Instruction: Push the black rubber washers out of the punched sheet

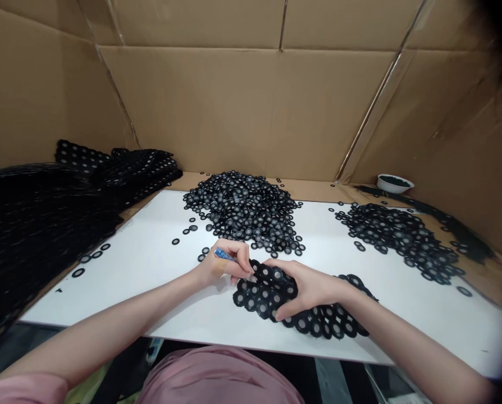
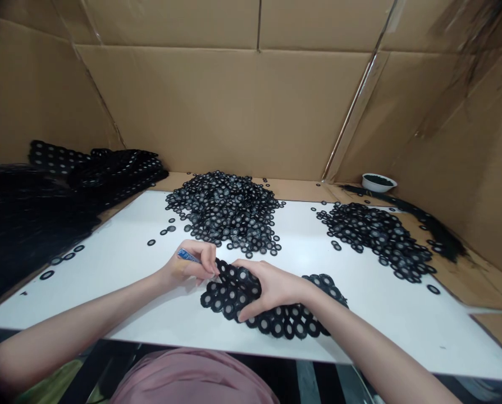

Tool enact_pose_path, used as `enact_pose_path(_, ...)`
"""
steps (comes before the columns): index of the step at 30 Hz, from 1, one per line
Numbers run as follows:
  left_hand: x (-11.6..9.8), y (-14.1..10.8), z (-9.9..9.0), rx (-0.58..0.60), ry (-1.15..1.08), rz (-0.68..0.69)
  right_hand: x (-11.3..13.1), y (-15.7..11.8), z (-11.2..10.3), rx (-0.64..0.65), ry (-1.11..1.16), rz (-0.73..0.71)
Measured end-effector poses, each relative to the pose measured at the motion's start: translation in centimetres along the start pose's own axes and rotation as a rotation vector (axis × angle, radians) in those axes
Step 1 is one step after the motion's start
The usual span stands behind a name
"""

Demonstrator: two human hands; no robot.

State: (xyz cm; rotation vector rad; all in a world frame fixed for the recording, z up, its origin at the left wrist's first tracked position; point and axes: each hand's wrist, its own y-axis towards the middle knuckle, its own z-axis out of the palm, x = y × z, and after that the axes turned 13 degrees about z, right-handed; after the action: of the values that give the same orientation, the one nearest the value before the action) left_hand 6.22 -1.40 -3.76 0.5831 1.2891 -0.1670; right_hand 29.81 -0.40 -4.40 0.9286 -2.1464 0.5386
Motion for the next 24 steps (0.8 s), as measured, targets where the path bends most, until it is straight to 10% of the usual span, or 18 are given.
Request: enact_pose_path(24,1.0,0.2,-0.9,0.155,0.487,0.246,-0.8,1.9,2.0,-0.398,-0.157,-0.039)
